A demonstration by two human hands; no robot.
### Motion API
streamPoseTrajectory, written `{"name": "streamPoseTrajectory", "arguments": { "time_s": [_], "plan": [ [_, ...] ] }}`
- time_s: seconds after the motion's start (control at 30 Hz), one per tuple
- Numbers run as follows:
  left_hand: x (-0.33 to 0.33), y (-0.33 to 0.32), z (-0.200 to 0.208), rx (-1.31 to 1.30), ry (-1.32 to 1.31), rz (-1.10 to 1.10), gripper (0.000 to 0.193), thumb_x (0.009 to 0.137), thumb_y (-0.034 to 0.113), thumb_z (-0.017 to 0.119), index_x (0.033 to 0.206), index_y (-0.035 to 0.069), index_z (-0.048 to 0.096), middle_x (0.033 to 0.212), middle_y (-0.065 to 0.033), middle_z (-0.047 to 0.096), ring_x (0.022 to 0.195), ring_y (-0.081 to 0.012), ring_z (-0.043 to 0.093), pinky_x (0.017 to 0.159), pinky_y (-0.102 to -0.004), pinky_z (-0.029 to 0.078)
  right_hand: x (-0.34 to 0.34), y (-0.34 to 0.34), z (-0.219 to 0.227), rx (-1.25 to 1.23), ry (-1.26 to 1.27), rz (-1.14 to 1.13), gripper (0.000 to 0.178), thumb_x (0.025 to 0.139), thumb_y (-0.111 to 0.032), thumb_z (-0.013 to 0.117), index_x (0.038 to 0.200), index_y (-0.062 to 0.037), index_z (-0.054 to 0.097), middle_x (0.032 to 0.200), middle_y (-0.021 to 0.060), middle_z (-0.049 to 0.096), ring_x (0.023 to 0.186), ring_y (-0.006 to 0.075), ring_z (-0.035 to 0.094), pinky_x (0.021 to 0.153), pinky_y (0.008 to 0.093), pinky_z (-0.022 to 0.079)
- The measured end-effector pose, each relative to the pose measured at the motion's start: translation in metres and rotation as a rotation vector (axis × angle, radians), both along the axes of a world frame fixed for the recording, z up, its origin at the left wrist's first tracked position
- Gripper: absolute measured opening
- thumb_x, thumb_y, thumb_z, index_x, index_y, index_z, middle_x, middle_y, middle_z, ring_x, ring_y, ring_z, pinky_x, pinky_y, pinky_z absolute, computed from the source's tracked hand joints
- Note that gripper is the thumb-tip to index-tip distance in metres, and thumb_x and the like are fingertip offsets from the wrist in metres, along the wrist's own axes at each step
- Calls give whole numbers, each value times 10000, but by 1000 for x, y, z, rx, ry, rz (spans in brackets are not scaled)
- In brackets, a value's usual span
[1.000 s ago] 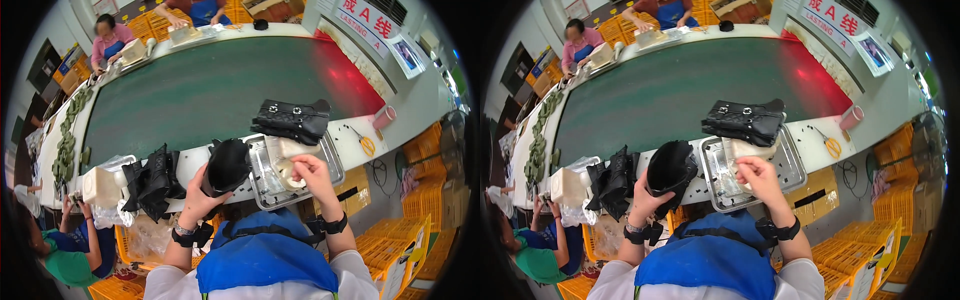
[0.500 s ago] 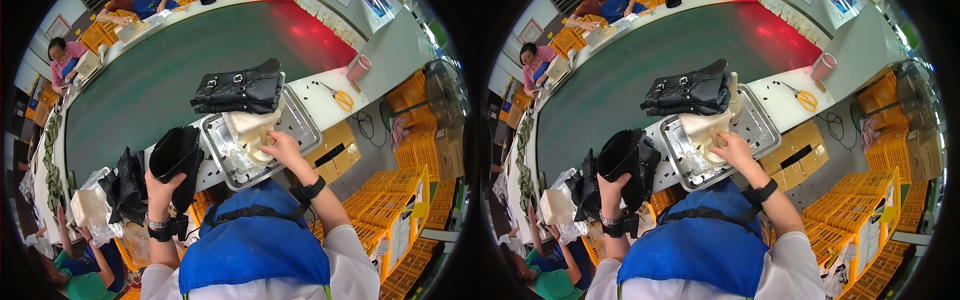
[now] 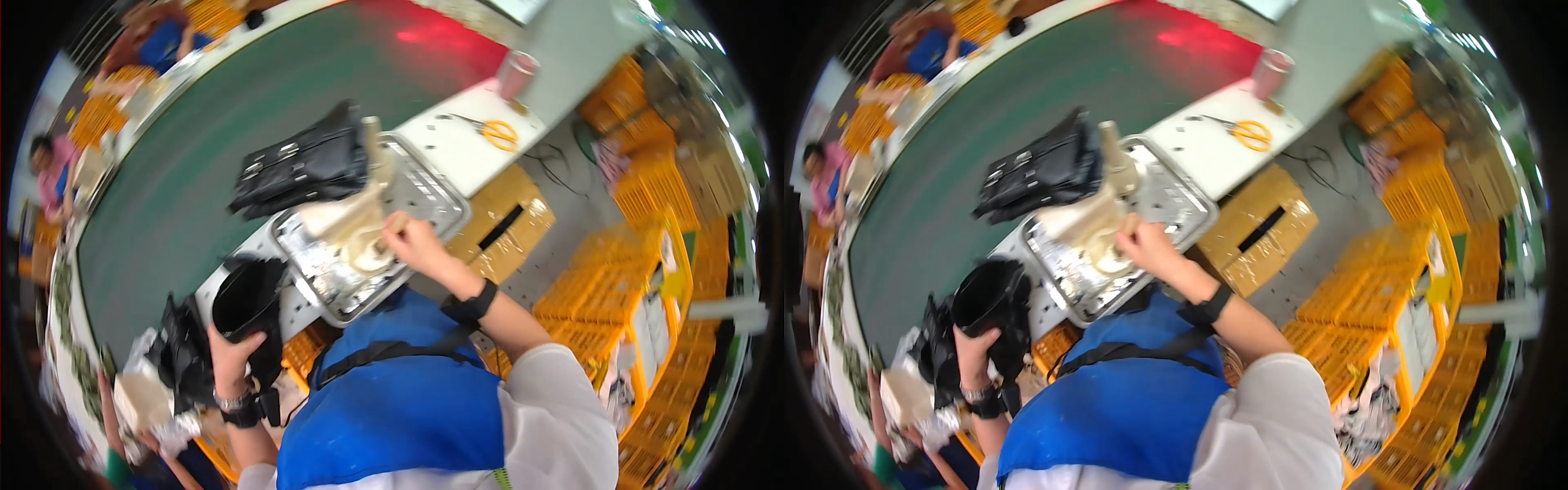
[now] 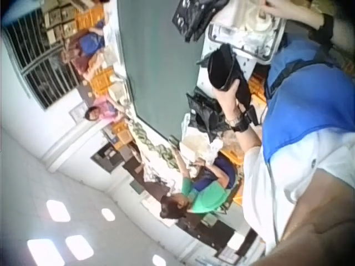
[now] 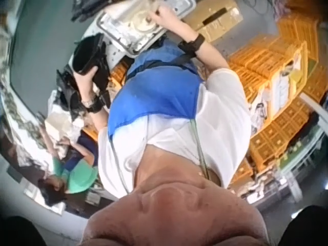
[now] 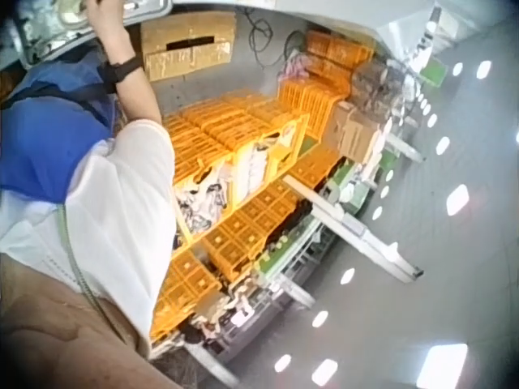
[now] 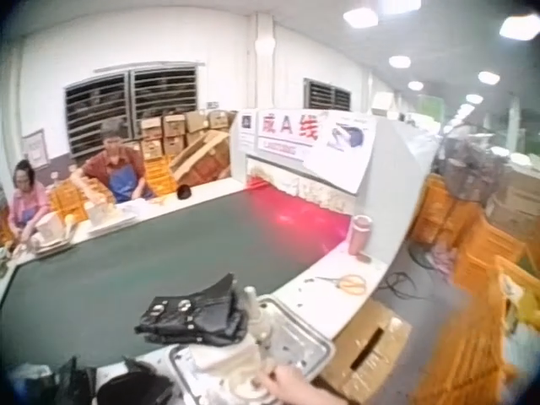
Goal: Applying glue or adhesive to the edges and interior of black boots using a brush.
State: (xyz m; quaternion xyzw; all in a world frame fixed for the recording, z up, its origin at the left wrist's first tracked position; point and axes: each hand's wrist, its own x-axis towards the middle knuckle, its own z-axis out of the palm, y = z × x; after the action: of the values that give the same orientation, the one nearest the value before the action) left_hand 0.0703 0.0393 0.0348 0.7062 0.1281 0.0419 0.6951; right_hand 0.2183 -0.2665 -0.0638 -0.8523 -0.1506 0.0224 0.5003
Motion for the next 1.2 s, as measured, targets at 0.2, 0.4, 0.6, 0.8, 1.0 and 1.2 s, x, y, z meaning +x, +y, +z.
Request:
{"name": "streamPoseTrajectory", "arguments": {
  "time_s": [0.2, 0.4, 0.6, 0.8, 1.0, 1.2],
  "plan": [
    [2, -6, -14, -35, 21, -119, 756, 586, 175, 797, 1233, -10, 454, 1145, -82, 561, 1036, -205, 539, 919, -315, 410, -15, -3, -5, -16, -116, -78, 187, 810, -193, 542, 815, -12, 494, 574, 199, 550, 569, 385, 574, 530, 456, 464],
    [16, -10, -9, -34, 86, -189, 802, 569, 266, 813, 1231, -13, 455, 1143, -85, 558, 1026, -201, 534, 904, -316, 412, -22, -11, 8, -47, -116, -193, 184, 803, -179, 531, 818, 1, 498, 577, 206, 551, 568, 384, 576, 533, 465, 470],
    [15, 3, -8, -168, 237, -256, 689, 532, 124, 824, 1145, -15, 540, 1040, -70, 609, 916, -183, 586, 826, -320, 473, -13, -14, 17, 103, 139, -168, 190, 845, -179, 538, 884, 6, 553, 624, 174, 573, 543, 190, 570, 509, 325, 450],
    [39, -18, -3, -248, 185, -470, 710, 561, 131, 817, 1182, -14, 505, 1069, -60, 606, 968, -132, 543, 887, -291, 420, -3, -28, 59, 998, 683, 71, 345, 943, -262, 441, 1135, 15, 517, 862, 110, 640, 626, 118, 577, 579, 241, 483],
    [35, -30, 5, -287, 197, -527, 705, 587, 187, 810, 1190, -5, 500, 1085, -54, 593, 972, -121, 522, 882, -283, 413, 5, 6, 109, 897, 509, 337, 272, 915, -195, 488, 1089, 3, 554, 848, 99, 634, 656, 128, 590, 601, 231, 481],
    [33, -29, 4, -330, 200, -524, 743, 582, 198, 814, 1216, -1, 480, 1112, -55, 579, 999, -127, 515, 896, -279, 403, -5, 41, 144, 374, -303, 550, 95, 754, -29, 654, 847, -10, 648, 763, 86, 626, 630, 172, 592, 573, 248, 462]
  ]
}}
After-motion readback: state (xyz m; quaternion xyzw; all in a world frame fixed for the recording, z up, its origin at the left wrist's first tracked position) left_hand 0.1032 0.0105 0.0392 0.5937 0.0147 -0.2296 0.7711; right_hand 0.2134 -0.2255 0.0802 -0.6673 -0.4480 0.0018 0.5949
